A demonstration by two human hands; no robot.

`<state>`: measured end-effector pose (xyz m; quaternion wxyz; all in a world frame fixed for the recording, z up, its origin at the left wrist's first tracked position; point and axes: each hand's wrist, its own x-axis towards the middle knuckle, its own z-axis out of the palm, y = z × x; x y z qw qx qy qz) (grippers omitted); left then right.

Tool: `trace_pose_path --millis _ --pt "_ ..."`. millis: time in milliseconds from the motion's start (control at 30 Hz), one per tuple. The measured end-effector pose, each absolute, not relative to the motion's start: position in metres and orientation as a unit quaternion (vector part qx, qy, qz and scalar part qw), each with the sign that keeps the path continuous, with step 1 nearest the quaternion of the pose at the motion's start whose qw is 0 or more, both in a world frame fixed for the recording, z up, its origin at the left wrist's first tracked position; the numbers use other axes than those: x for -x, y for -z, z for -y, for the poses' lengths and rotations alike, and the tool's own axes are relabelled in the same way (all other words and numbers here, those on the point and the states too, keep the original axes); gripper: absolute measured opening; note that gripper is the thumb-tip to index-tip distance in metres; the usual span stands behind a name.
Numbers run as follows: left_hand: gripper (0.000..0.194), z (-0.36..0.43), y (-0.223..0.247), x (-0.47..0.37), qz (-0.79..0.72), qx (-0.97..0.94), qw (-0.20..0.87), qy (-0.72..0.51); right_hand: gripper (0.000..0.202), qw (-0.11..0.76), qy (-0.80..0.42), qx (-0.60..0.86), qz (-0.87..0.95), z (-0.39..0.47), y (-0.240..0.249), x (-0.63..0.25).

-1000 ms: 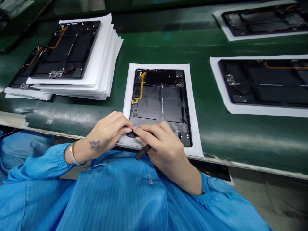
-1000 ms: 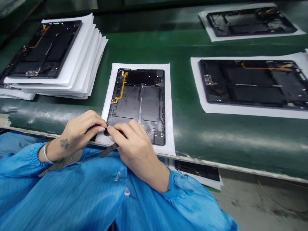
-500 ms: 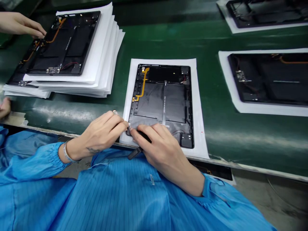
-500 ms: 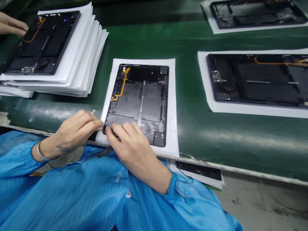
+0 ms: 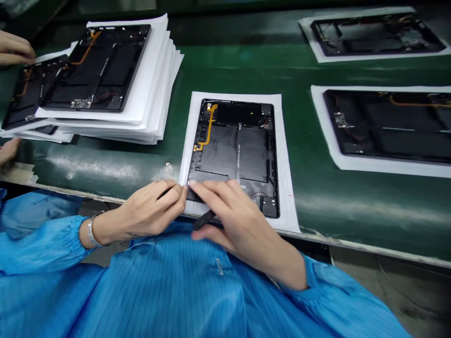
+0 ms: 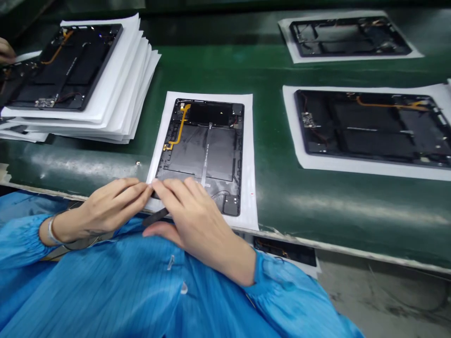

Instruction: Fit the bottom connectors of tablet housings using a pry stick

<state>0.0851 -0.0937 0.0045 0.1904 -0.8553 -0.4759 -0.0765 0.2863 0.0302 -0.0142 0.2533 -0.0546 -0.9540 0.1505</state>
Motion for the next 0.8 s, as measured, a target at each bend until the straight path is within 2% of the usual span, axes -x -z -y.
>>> trace_pose_path --millis 67,167,233,300,367,567,800 --pt "0.023 0.09 -0.005 -0.083 0.466 0.862 0.186 0.065 0.063 0.248 -0.159 0.067 0.953 -0.033 0.005 -0.29" --pt "0.024 0.081 -0.001 -0.074 0.497 0.854 0.106 0.112 0.042 0.267 -0.09 0.103 0.954 -0.033 -0.001 -0.293" --pt "0.035 0.075 0.004 -0.068 0.523 0.839 0.043 0.146 0.032 0.281 -0.068 0.117 0.95 -0.031 0.002 -0.292" --pt "0.047 0.07 0.011 -0.063 0.53 0.831 -0.009 0.167 0.029 0.279 -0.074 0.118 0.95 -0.029 0.007 -0.289" --pt "0.051 0.069 0.018 -0.061 0.528 0.826 -0.043 0.192 0.029 0.275 -0.074 0.111 0.952 -0.028 0.012 -0.287" --pt "0.052 0.071 0.035 -0.061 0.537 0.814 -0.066 0.213 0.034 0.249 -0.049 0.1 0.962 -0.028 0.02 -0.283" --pt "0.047 0.07 0.035 -0.065 0.536 0.819 -0.024 0.206 0.029 0.229 -0.028 0.099 0.968 -0.026 0.018 -0.283"
